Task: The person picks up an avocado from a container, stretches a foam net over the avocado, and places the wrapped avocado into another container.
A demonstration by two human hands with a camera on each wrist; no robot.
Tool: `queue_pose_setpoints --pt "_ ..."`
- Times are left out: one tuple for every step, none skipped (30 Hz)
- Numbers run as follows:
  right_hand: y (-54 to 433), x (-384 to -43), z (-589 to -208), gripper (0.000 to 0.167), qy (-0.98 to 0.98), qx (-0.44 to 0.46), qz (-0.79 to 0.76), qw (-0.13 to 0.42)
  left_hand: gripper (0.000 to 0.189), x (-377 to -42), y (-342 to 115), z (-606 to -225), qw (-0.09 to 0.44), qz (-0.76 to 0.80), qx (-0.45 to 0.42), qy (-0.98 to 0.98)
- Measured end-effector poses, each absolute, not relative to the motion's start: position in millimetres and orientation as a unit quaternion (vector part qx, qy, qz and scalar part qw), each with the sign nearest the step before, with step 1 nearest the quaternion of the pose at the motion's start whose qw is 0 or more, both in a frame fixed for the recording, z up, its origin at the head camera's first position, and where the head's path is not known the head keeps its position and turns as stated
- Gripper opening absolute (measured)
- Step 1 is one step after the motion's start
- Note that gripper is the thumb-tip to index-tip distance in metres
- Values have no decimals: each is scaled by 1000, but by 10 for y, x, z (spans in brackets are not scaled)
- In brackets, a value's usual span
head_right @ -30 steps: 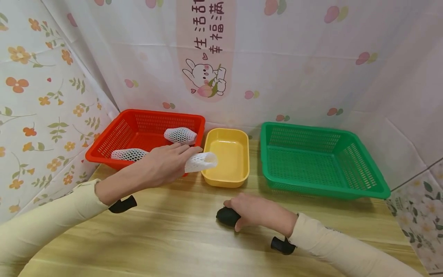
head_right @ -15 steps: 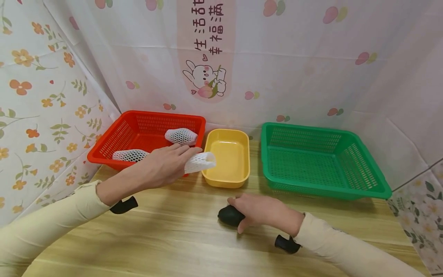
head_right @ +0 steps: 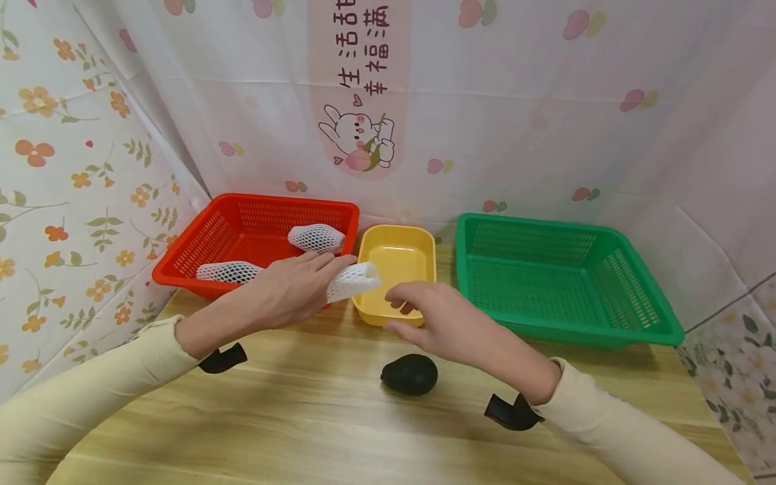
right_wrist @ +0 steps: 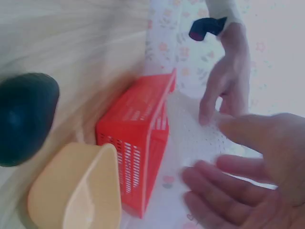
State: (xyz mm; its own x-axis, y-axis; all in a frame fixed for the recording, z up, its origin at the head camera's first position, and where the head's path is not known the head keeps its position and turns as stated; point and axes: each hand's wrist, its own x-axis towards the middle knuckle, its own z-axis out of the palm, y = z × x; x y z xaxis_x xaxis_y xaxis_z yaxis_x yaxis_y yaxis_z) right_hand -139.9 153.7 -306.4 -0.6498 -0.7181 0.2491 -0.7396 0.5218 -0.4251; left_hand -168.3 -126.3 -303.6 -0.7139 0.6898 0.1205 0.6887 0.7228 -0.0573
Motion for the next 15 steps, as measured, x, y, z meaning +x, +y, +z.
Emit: queue_pose_setpoints --pt "1526 -1408 -3044 31 -870 413 267 47 79 -1688 -1258 -3032 69 3 -374 -925" --pt "1517 -1419 -3025 31 -866 408 281 72 78 -1692 -1252 -3027 71 2 -375 -924" --pt "1510 -1431 -3012 31 -860 405 294 95 78 -1697 -1242 -3023 72 2 -376 -924" --pt "1502 -1443 -3005 32 -854 403 307 117 77 -1702 -1231 -3017 70 0 -376 -924" --pt "1496 -1456 -3002 33 -847 403 320 136 76 -1707 -1219 -3012 69 1 -376 -924" --pt "1489 -1470 -3002 35 -838 404 333 153 75 -1712 -1205 -3007 67 2 -376 -924" --pt "1482 -1485 -3004 36 -830 405 345 168 74 -1717 -1192 -3003 65 2 -377 -924" --pt "1475 -1499 -3006 38 -822 406 356 183 74 -1720 -1177 -2999 63 4 -377 -924" --pt "1469 -1512 -3007 39 -814 407 366 195 73 -1723 -1164 -2998 61 5 -378 -924" --pt "1463 -1525 -3008 40 -808 407 373 206 73 -1727 -1152 -2996 61 6 -379 -923" --pt "1457 -1536 -3007 41 -803 407 379 215 73 -1730 -1141 -2995 61 8 -379 -923" --pt "1451 -1546 -3004 41 -800 406 383 222 73 -1733 -1130 -2994 62 9 -379 -923" --pt "1446 -1556 -3001 41 -797 404 387 228 72 -1736 -1121 -2993 64 11 -379 -923" --pt "1440 -1564 -2998 41 -795 403 390 231 73 -1737 -1113 -2991 66 12 -379 -923" --pt "1436 -1571 -2997 41 -794 401 393 233 73 -1739 -1106 -2989 67 13 -378 -923"
